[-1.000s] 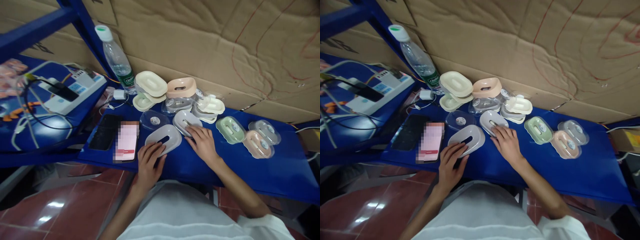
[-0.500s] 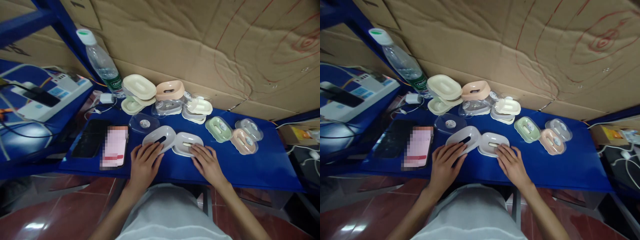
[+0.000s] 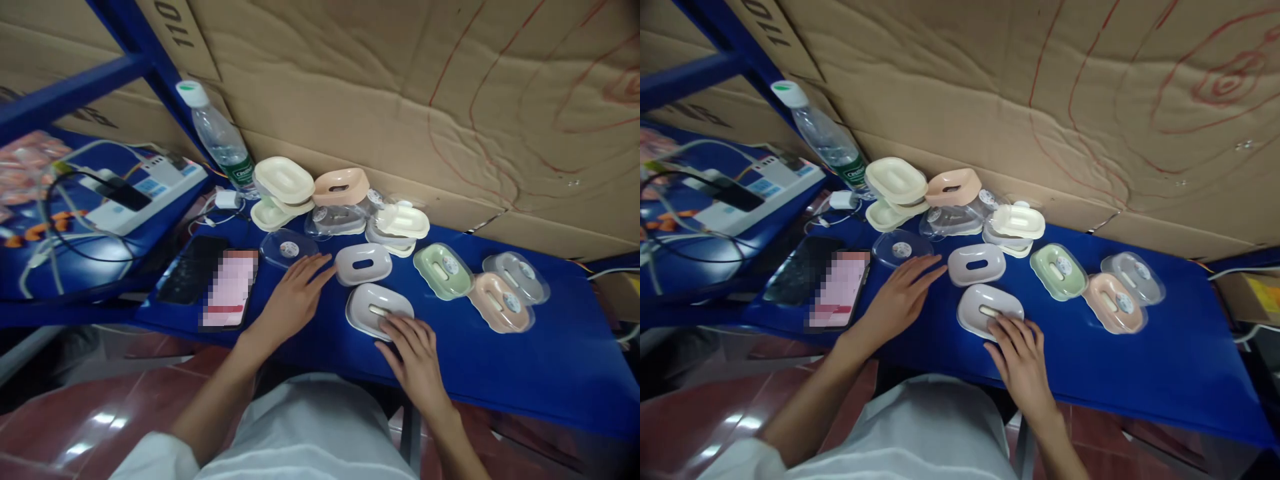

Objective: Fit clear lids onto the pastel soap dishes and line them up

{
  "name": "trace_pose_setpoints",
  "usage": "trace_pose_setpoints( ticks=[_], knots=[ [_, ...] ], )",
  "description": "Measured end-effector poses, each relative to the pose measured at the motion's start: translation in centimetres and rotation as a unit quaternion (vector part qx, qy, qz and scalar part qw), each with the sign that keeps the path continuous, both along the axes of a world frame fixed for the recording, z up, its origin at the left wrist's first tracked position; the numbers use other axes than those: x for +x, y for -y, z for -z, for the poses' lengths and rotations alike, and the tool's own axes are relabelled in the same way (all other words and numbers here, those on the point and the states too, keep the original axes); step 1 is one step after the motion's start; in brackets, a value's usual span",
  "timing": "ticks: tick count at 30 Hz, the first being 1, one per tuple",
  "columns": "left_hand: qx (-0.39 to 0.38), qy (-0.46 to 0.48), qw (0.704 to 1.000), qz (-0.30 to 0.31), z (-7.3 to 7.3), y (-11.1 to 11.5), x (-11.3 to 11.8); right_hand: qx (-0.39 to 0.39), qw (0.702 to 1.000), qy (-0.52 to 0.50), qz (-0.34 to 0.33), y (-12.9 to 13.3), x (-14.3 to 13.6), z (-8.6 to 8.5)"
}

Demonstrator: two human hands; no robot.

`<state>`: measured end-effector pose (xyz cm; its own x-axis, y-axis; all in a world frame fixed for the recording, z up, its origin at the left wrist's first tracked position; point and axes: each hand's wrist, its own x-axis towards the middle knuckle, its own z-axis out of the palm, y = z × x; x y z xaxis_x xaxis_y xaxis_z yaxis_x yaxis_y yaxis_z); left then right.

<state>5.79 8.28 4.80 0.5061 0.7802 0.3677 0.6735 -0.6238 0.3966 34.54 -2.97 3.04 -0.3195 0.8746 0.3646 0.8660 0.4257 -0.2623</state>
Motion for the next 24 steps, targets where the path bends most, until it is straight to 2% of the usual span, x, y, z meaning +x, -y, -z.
trace_pose_setpoints(
  ticks=[2,4,6,8,11,14,19,24],
  knots=[
    [-0.012,0.021,1.0,-0.007,-0.3,1.5,-0.9,0.002,1.0,-0.027,-0.002,-0.5,-0.7,0.3],
    [-0.029,0.008,0.999,0.038,-0.2,3.1,-0.7,-0.002,0.999,-0.042,-0.018,-1.2,-1.4,0.5],
    [-0.031,-0.019,0.997,0.075,0.5,4.5,0.2,-0.001,0.999,-0.044,-0.029,-1.8,-1.9,0.5],
    [-0.018,-0.023,0.997,0.065,1.5,5.4,1.2,0.002,0.999,-0.039,-0.035,-2.3,-2.3,0.5],
    [0.01,-0.003,1.0,0.022,2.7,5.8,2.0,0.002,0.998,-0.039,-0.045,-2.7,-2.5,0.6],
    [0.038,-0.015,0.999,0.012,3.2,5.8,1.9,0.009,0.998,-0.041,-0.053,-2.7,-2.5,0.7],
    [0.076,-0.024,0.996,0.049,3.4,5.6,0.9,-0.002,0.998,-0.018,-0.059,-2.4,-2.5,0.7],
    [0.074,-0.062,0.993,0.072,3.2,6.1,0.7,-0.01,0.998,-0.027,-0.06,-2.3,-2.8,1.2]
  ],
)
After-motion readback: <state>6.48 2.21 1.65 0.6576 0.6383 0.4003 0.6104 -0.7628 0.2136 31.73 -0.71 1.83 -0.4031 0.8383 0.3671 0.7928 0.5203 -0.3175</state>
